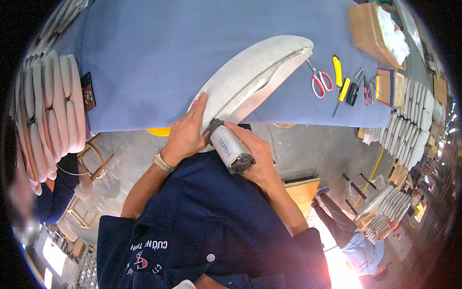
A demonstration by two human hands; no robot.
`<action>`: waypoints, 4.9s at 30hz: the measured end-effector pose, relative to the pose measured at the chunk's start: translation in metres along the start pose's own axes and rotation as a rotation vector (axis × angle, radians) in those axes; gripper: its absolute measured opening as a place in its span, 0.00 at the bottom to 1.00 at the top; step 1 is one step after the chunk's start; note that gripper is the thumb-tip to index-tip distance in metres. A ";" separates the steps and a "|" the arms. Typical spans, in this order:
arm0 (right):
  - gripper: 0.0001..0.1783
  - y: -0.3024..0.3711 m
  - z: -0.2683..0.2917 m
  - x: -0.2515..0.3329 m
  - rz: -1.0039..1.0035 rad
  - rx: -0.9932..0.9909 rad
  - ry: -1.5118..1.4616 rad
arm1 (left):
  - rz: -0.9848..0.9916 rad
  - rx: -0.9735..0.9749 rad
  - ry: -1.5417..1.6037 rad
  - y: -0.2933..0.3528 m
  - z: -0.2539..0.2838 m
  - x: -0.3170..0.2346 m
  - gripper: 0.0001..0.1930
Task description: The person assembles a cushion by folding white fabric over a foam insert, using a staple gun to secure the fabric edges, and trimming excess material with scissors. The process is repeated for multiple cushions on a workbench in a workshop.
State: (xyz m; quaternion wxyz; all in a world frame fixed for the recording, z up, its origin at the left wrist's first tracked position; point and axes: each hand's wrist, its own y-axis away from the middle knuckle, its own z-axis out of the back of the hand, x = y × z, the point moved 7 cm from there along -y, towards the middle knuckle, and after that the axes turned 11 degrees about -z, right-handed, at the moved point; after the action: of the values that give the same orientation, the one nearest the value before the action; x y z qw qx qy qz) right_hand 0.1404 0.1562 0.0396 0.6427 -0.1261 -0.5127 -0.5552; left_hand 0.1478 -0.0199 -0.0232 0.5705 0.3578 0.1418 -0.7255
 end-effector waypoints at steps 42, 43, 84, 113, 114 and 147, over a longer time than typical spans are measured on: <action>0.35 0.012 -0.017 -0.007 0.098 -0.095 0.014 | 0.098 0.049 -0.039 0.023 0.004 0.002 0.48; 0.36 0.014 -0.015 -0.008 0.074 -0.074 0.001 | 0.085 0.039 -0.066 0.022 0.002 0.001 0.48; 0.37 -0.006 -0.044 0.028 0.162 0.006 0.040 | 0.116 -0.281 0.092 0.053 0.014 0.013 0.50; 0.35 -0.003 -0.032 0.010 0.176 0.044 0.034 | 0.007 -0.247 -0.001 0.046 0.012 0.004 0.47; 0.36 -0.003 -0.032 0.011 0.181 0.057 0.029 | 0.007 -0.245 0.003 0.046 0.012 0.005 0.47; 0.37 0.003 -0.038 0.018 0.169 0.093 0.106 | 0.018 -0.449 0.133 0.069 -0.001 -0.002 0.45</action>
State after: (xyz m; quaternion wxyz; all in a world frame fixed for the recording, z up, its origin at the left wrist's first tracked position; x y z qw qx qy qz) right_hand 0.1599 0.1187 0.0385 0.7186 -0.1092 -0.4908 -0.4805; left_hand 0.2128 -0.0394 -0.0090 0.6318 0.2701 0.3334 -0.6455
